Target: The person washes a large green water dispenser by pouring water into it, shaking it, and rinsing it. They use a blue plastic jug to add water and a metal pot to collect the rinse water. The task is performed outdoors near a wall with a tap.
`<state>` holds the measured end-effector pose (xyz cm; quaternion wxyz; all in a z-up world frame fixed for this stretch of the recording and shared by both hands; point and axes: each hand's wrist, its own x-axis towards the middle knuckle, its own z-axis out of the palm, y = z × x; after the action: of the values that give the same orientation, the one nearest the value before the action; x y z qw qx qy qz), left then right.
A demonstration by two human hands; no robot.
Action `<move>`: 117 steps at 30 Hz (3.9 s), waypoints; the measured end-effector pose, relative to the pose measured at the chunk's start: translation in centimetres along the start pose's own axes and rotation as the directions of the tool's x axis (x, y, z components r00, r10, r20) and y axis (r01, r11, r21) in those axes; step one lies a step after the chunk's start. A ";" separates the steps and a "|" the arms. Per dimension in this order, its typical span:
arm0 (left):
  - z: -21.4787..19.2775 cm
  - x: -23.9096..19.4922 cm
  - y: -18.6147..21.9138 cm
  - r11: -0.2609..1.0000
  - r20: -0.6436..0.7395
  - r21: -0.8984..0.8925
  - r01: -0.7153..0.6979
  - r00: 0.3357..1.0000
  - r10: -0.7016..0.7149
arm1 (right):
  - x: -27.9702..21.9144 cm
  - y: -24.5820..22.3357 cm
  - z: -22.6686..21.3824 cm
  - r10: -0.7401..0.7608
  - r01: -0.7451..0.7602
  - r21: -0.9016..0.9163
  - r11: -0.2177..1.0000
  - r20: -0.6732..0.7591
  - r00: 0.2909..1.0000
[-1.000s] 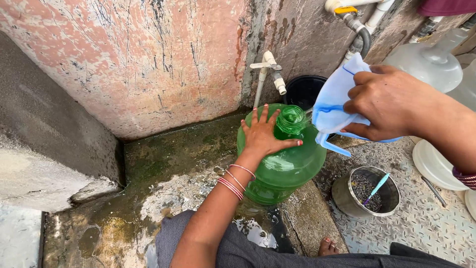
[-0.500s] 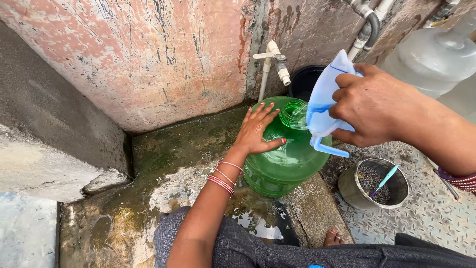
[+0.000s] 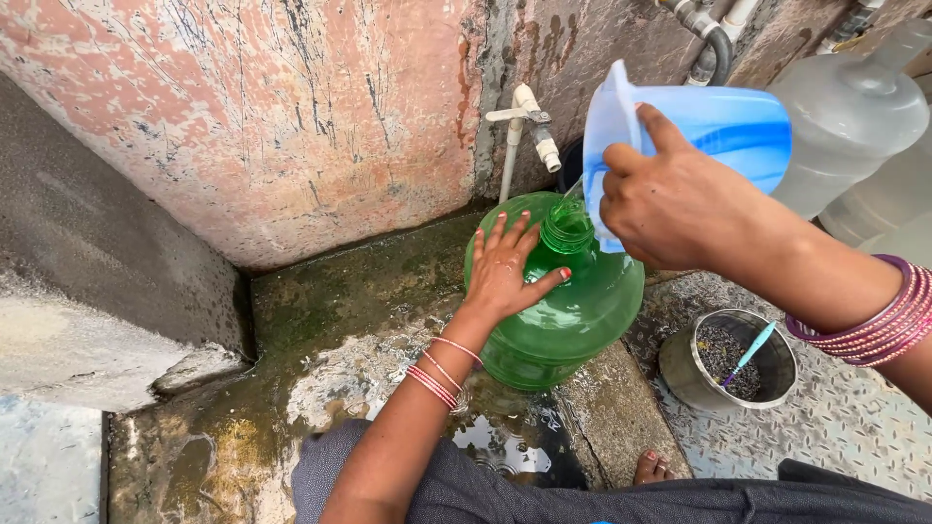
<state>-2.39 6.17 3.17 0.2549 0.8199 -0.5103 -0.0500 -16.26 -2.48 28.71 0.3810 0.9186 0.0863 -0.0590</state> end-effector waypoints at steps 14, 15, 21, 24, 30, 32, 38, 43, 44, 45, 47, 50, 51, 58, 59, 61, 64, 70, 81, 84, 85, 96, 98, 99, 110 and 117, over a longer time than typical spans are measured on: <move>8.7 -0.1 -13.5 0.586 0.237 -0.678 0.443 0.887 -0.395 | -0.8 0.4 36.4 0.667 -0.686 0.287 0.669 0.176 0.724; 9.0 -0.2 -13.9 0.580 0.223 -0.699 0.419 0.898 -0.379 | -0.2 -0.1 37.6 0.686 -0.690 0.337 0.640 0.155 0.711; 8.5 0.3 -14.4 0.561 0.230 -0.651 0.512 0.837 -0.497 | 3.7 0.9 28.8 0.755 -0.503 0.861 0.072 0.283 0.592; 6.8 0.3 -13.0 0.377 0.384 -0.659 0.651 0.721 -0.576 | 3.7 0.4 19.0 0.572 -0.120 0.984 -0.135 0.176 0.801; 9.0 -1.1 -17.8 0.127 0.489 -0.774 0.620 0.714 -0.501 | 9.5 -9.7 9.7 0.398 -0.332 0.540 0.773 -0.006 0.917; 9.9 -3.9 -22.2 -0.008 0.487 -0.824 0.567 0.700 -0.522 | 12.1 -10.1 9.1 0.346 -0.175 0.580 0.795 -0.197 0.917; 8.0 -10.1 -21.6 -0.114 0.488 -0.687 0.717 0.339 -0.804 | 11.0 -7.4 1.4 0.404 -0.048 0.578 0.815 -0.506 0.762; -3.7 -10.7 -18.7 -0.354 0.436 -0.893 0.277 0.728 -0.530 | -5.9 0.3 2.6 0.634 -0.074 0.655 0.752 -0.687 0.354; -5.3 -9.7 -18.4 -0.214 0.379 -0.925 0.314 0.731 -0.567 | -9.2 0.2 4.1 0.706 -0.133 0.704 0.697 -0.642 0.300; -6.3 -9.2 -18.1 -0.070 0.318 -0.935 0.348 0.735 -0.599 | -11.9 0.0 6.2 0.748 -0.142 0.739 0.658 -0.621 0.234; -6.7 -8.0 -17.3 0.212 0.181 -0.910 0.357 0.801 -0.571 | -15.5 -1.9 12.5 0.928 0.066 0.941 0.332 -0.338 0.158; -6.9 -6.8 -16.7 0.440 0.131 -0.781 0.444 0.805 -0.579 | -17.0 -5.0 25.1 0.856 -0.213 0.883 -0.418 0.461 0.234; -6.8 -6.7 -16.7 0.482 0.135 -0.727 0.488 0.791 -0.597 | -16.5 -6.6 29.4 0.711 -0.350 0.739 -0.575 0.663 0.233; -3.8 -5.0 -18.5 0.665 0.122 -0.115 0.738 0.675 -0.728 | -14.7 -21.8 43.3 0.007 -0.546 0.321 -0.773 0.866 0.499; -4.3 -4.7 -17.9 0.671 0.102 -0.113 0.733 0.681 -0.725 | -14.4 -22.7 43.1 -0.029 -0.566 0.280 -0.775 0.879 0.476; -6.1 -4.0 -15.4 0.712 0.020 -0.175 0.680 0.726 -0.688 | -15.4 -18.5 42.9 0.190 -0.421 0.399 -0.814 0.869 0.457; -9.3 -5.3 -10.3 0.692 -0.325 -0.719 0.067 0.848 -0.419 | -19.2 -12.2 40.4 0.587 0.056 0.622 -0.781 0.702 0.403; -13.6 -6.6 -3.6 0.420 -0.562 -0.761 -0.494 0.826 -0.047 | -23.3 -8.0 34.5 0.772 0.880 0.187 -0.437 0.580 0.260; -4.2 -4.2 -9.2 0.766 -0.128 -0.377 0.521 0.790 -0.600 | -20.0 -15.1 45.4 0.208 -0.465 0.397 -0.791 0.890 0.405; -1.1 -2.9 -14.5 0.696 0.181 -0.023 0.718 0.688 -0.703 | -18.3 -17.8 47.5 0.114 -0.628 0.358 -0.691 0.912 0.394; -0.1 -3.1 -15.7 0.711 0.229 0.026 0.703 0.688 -0.689 | -18.0 -17.9 47.9 0.082 -0.676 0.335 -0.656 0.922 0.377; -11.4 -9.1 -8.2 0.590 -0.235 -0.807 -0.025 0.930 -0.283 | -21.9 -6.1 34.3 0.795 0.466 0.651 -0.599 0.415 0.442; -12.0 -10.0 -7.6 0.476 -0.338 -0.852 -0.219 0.924 -0.179 | -22.9 -6.0 34.5 0.828 0.674 0.482 -0.560 0.357 0.432; -12.1 -10.1 -7.2 0.596 -0.403 -0.764 -0.246 0.904 -0.144 | -22.3 -6.3 35.4 0.828 0.696 0.457 -0.554 0.391 0.401; -11.6 -8.8 -6.4 0.872 -0.337 -0.308 0.380 0.813 -0.474 | -16.0 -18.2 43.6 0.010 -0.453 0.262 -0.852 0.874 0.486; -10.6 -8.1 -8.6 0.814 -0.219 -0.353 0.462 0.805 -0.552 | -15.5 -18.3 43.6 0.161 -0.426 0.405 -0.809 0.849 0.503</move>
<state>4.36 20.01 6.91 0.4230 0.8793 -0.2106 -0.0595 -36.99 -22.48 -11.79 -0.5980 0.6216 -0.5053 0.0248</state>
